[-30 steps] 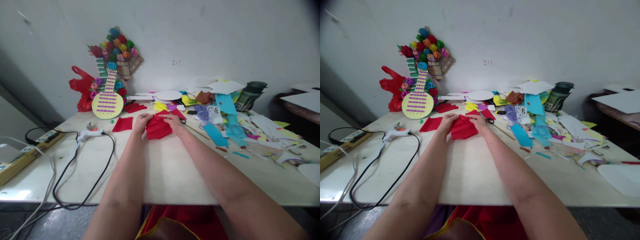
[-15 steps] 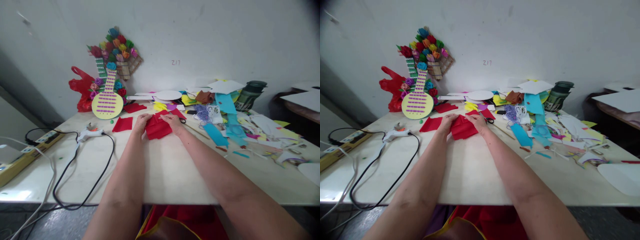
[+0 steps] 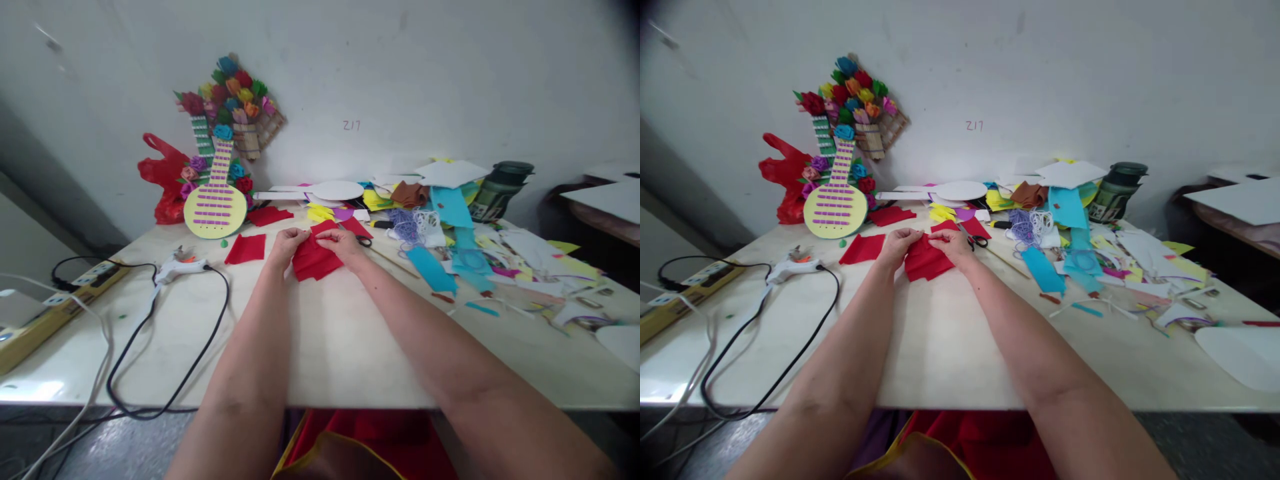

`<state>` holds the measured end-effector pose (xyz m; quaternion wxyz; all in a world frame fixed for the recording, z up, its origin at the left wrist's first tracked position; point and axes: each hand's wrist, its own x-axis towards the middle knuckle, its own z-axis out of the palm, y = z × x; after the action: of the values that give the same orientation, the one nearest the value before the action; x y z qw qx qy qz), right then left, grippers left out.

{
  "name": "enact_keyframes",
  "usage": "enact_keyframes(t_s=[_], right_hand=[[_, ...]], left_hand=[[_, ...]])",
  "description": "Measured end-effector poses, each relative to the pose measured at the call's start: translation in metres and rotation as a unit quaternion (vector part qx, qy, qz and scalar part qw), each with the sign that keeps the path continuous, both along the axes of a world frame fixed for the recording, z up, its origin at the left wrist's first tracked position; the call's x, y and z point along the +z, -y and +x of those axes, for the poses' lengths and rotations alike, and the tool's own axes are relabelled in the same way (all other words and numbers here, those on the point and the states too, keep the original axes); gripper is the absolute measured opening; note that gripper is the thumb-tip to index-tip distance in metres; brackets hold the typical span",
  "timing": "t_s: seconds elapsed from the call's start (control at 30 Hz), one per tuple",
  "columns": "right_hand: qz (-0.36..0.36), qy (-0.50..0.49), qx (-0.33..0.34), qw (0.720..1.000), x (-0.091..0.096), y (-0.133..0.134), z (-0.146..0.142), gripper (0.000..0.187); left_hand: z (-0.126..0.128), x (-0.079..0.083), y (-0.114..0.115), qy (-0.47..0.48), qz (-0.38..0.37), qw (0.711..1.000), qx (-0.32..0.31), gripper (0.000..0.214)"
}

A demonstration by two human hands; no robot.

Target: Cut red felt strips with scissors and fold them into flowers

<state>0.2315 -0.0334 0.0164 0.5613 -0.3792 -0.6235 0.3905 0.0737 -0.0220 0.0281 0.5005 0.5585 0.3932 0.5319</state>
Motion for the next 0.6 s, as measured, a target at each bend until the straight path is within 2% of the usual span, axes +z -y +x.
enact_keyframes(t_s=[0.1,0.2,0.37,0.6], right_hand=[[-0.015,-0.009,-0.011,1.0,0.0027,0.0025,0.0007,0.026],[-0.03,0.026,-0.024,0.999,0.0033,0.0033,0.0018,0.029],[-0.054,0.063,-0.037,0.996,-0.0011,-0.0007,0.002,0.026],[-0.06,0.037,-0.047,0.996,0.0004,-0.0008,0.0004,0.022]], left_hand=[[0.0001,0.0005,0.0002,-0.011,0.009,1.0,-0.013,0.032],[0.0006,0.0004,-0.0003,-0.02,0.017,0.999,-0.025,0.032],[0.0022,0.0013,0.0015,-0.02,0.014,0.999,-0.037,0.033],[0.0044,0.0046,0.0065,-0.023,0.008,0.999,-0.026,0.037]])
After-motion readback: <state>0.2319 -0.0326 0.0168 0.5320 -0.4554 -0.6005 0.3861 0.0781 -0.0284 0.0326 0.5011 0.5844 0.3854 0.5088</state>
